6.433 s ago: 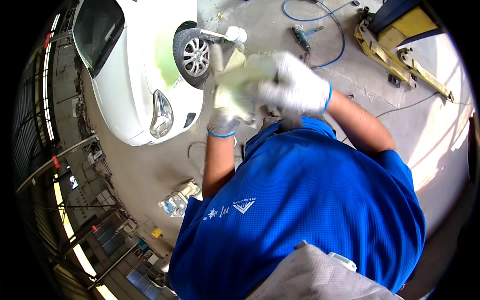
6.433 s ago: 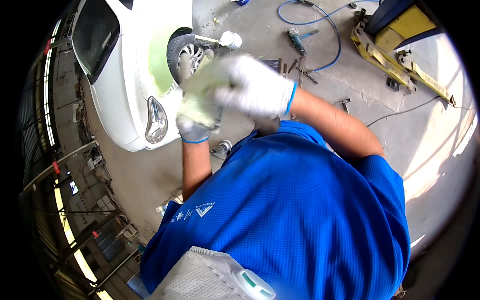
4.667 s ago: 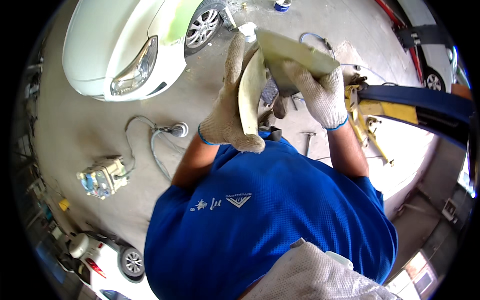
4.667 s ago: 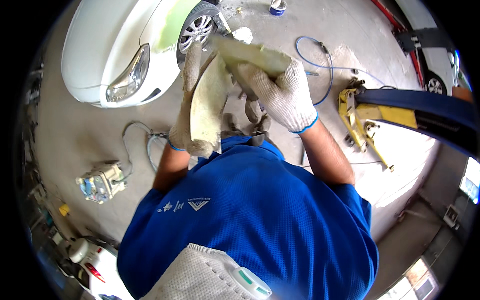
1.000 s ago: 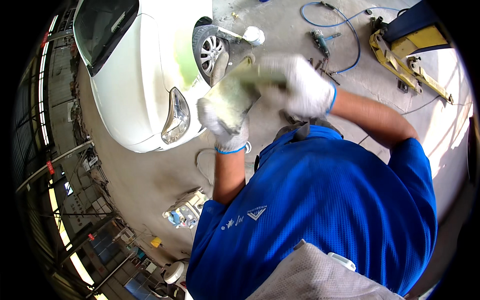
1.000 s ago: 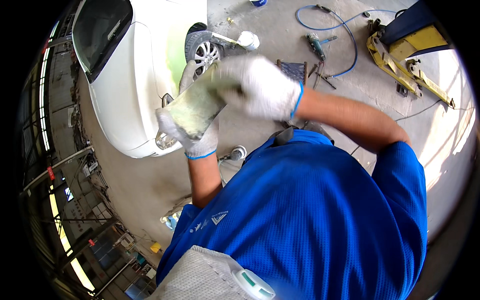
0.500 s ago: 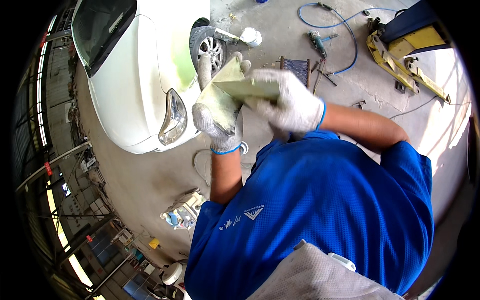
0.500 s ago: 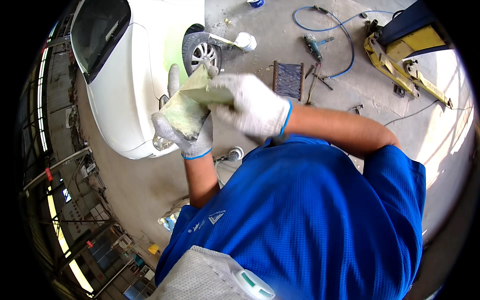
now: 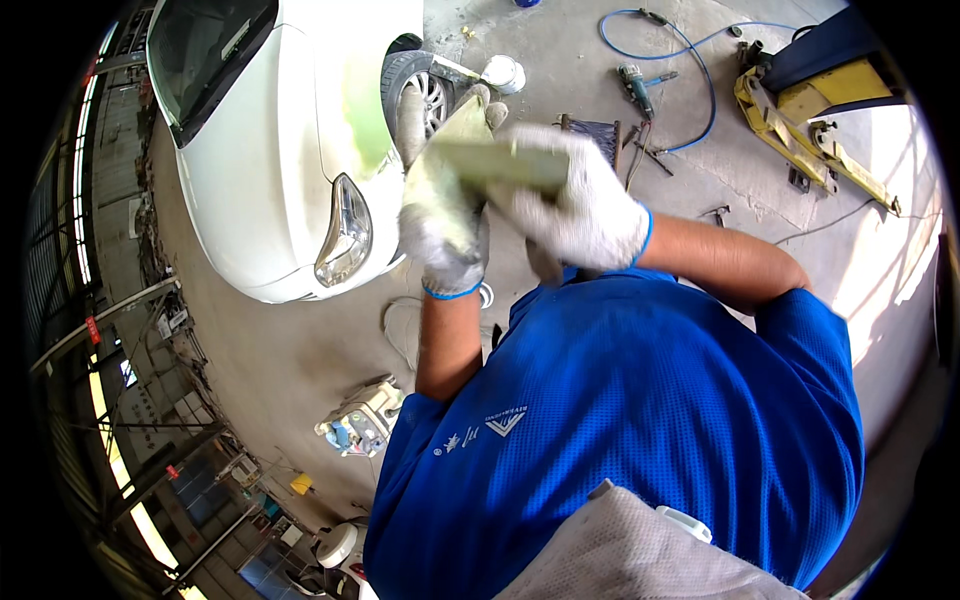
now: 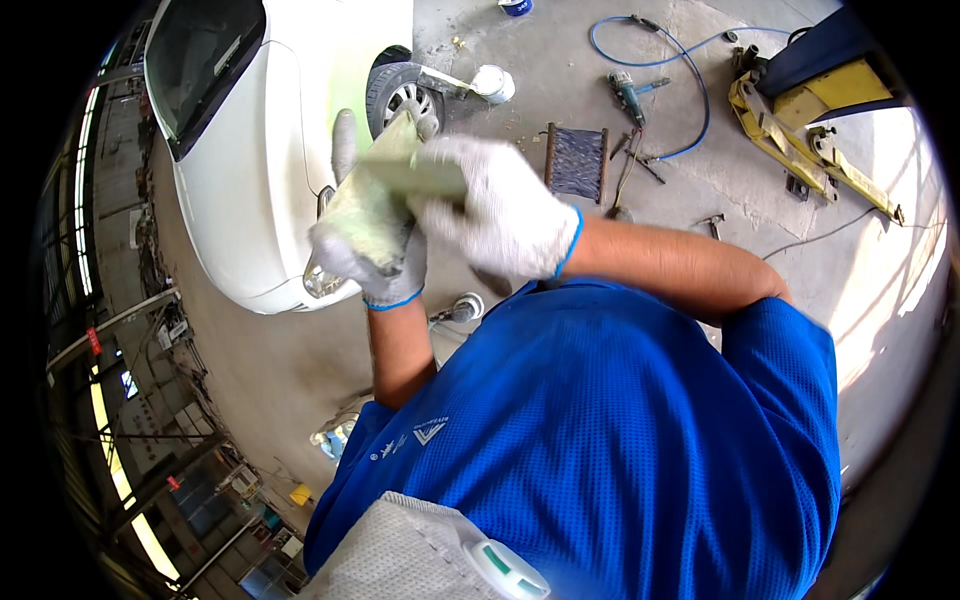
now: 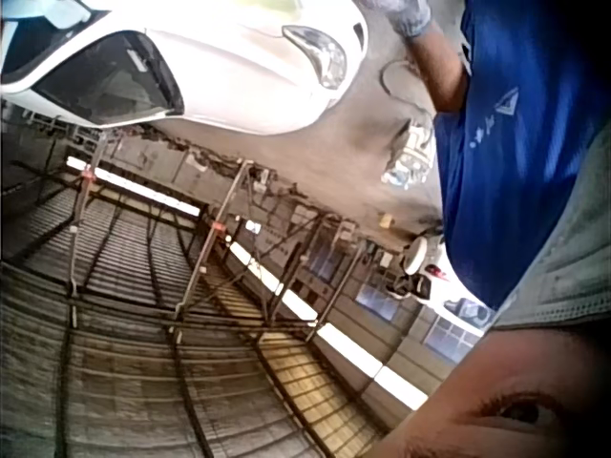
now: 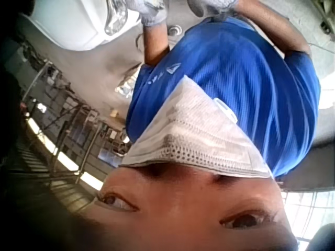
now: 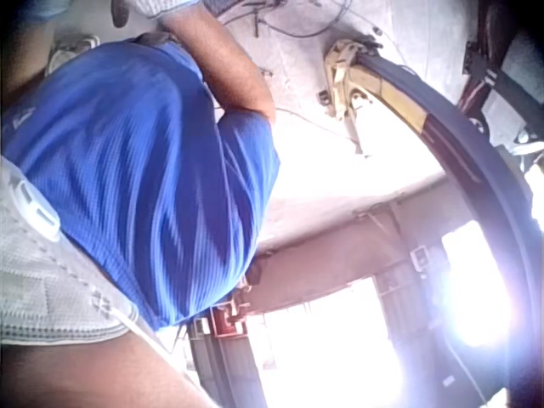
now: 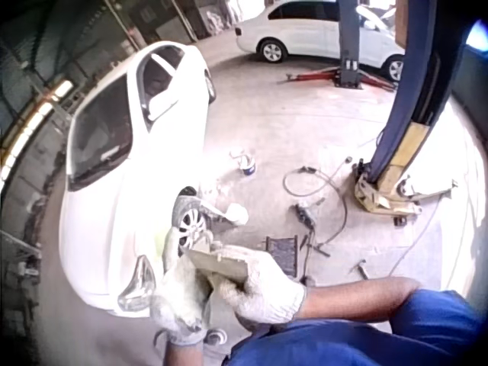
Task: The person sands a green primer patch on the front fender of a white car using a sanding block and sandpaper. They switch between different sandpaper sheets and a sanding sponge, working around the wheel arch and along the fender edge.
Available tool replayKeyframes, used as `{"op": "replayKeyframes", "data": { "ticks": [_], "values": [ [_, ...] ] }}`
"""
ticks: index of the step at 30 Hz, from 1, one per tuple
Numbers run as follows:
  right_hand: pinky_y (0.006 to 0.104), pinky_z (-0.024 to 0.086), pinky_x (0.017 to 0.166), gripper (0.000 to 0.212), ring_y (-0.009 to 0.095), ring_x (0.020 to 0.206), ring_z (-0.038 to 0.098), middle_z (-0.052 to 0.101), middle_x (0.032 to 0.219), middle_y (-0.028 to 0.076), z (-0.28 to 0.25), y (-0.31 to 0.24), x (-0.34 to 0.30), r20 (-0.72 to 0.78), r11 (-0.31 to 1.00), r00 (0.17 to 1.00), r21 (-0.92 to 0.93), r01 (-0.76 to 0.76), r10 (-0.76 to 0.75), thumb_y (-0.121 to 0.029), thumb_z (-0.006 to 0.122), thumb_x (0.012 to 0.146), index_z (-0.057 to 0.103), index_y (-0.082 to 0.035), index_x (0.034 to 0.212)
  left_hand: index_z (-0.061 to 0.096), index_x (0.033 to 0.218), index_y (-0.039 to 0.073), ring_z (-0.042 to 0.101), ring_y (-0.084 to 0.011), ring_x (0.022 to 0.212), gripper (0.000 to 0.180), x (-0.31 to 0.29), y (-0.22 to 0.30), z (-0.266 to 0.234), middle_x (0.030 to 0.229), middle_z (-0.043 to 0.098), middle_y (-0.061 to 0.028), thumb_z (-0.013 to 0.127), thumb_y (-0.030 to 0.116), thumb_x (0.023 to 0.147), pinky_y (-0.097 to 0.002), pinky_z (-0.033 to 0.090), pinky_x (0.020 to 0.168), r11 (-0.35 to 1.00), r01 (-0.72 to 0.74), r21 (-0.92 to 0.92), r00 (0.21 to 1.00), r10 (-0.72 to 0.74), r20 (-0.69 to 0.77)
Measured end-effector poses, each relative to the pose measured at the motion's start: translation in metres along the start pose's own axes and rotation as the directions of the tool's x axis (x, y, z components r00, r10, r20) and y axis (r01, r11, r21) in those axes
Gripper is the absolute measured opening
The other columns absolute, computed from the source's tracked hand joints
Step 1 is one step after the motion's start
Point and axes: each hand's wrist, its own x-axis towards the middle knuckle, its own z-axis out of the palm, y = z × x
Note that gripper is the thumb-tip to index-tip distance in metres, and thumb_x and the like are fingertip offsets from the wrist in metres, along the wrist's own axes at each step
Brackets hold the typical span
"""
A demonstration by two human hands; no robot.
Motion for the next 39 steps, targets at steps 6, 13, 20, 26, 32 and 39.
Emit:
{"op": "replayKeyframes", "data": {
  "ticks": [6, 13, 20, 26, 32, 39],
  "values": [
    [0.0328, 0.057, 0.069, 0.027, 0.017, 0.078, 0.07, 0.073, 0.085, 0.011, -0.024, 0.009, 0.023, -0.001, 0.984, 0.986, 0.065, -0.165, 0.166, -0.012, 0.058, 0.095, 0.068, 0.001, 0.116, 0.003, 0.16, 0.0, 0.033, -0.0477, 0.143, 0.136, -0.001, 0.002, 0.006, 0.155, 0.023, -0.0393, 0.067, 0.081, 0.071, -0.0534, 0.029, 0.12, 0.995, 0.061, 0.077, 0.995, -0.055, -0.082],
    [0.0312, 0.057, 0.06, 0.028, 0.015, 0.066, 0.068, 0.072, 0.087, 0.016, -0.034, 0.005, 0.029, 0.047, 0.987, 0.986, 0.008, -0.163, 0.163, -0.01, 0.058, 0.089, 0.069, -0.003, 0.114, 0.002, 0.161, 0.005, 0.032, -0.0467, 0.144, 0.137, -0.004, -0.001, -0.015, 0.156, 0.02, -0.0393, 0.069, 0.08, 0.069, -0.0535, 0.03, 0.12, 0.999, -0.046, -0.015, 0.996, 0.047, 0.079],
    [0.04, 0.057, 0.076, 0.029, 0.032, 0.083, 0.071, 0.068, 0.093, 0.021, -0.019, 0.012, 0.01, 0.092, 0.998, 0.994, -0.015, 0.065, -0.063, -0.011, 0.067, 0.084, 0.067, 0.0, 0.111, 0.0, 0.161, 0.003, 0.034, -0.047, 0.143, 0.143, -0.005, -0.001, -0.007, 0.155, 0.022, -0.0414, 0.074, 0.079, 0.066, -0.0513, 0.029, 0.121, 0.998, -0.007, -0.066, 0.999, 0.005, -0.033],
    [0.0428, 0.055, 0.067, 0.01, 0.036, 0.078, 0.065, 0.062, 0.082, 0.016, -0.004, 0.006, -0.005, 0.095, 0.93, 0.945, -0.171, 0.325, -0.312, -0.008, 0.064, 0.081, 0.066, -0.008, 0.091, 0.001, 0.159, -0.004, 0.033, -0.0462, 0.143, 0.134, 0.0, -0.013, -0.009, 0.154, 0.027, -0.0384, 0.05, 0.089, 0.076, -0.0506, 0.027, 0.121, 0.996, -0.02, -0.089, 1.0, 0.018, -0.022],
    [0.0432, 0.056, 0.072, 0.018, 0.035, 0.085, 0.067, 0.065, 0.09, 0.018, -0.01, 0.012, -0.003, 0.109, 0.867, 0.912, -0.283, 0.41, -0.395, -0.007, 0.067, 0.077, 0.067, -0.004, 0.095, 0.011, 0.158, -0.006, 0.037, -0.0405, 0.143, 0.13, 0.002, -0.014, -0.009, 0.158, 0.026, -0.033, 0.057, 0.083, 0.076, -0.0481, 0.032, 0.119, 0.983, 0.015, -0.181, 0.999, -0.022, -0.037],
    [0.0443, 0.055, 0.067, 0.015, 0.036, 0.079, 0.065, 0.061, 0.085, 0.017, -0.018, 0.019, 0.007, 0.086, 0.852, 0.913, -0.335, 0.403, -0.398, -0.007, 0.065, 0.08, 0.064, -0.004, 0.095, 0.012, 0.159, -0.004, 0.039, -0.0418, 0.141, 0.128, 0.008, -0.01, -0.002, 0.153, 0.031, -0.0366, 0.044, 0.09, 0.078, -0.0474, 0.03, 0.119, 0.989, 0.02, -0.143, 0.994, -0.035, -0.107]
  ]
}}
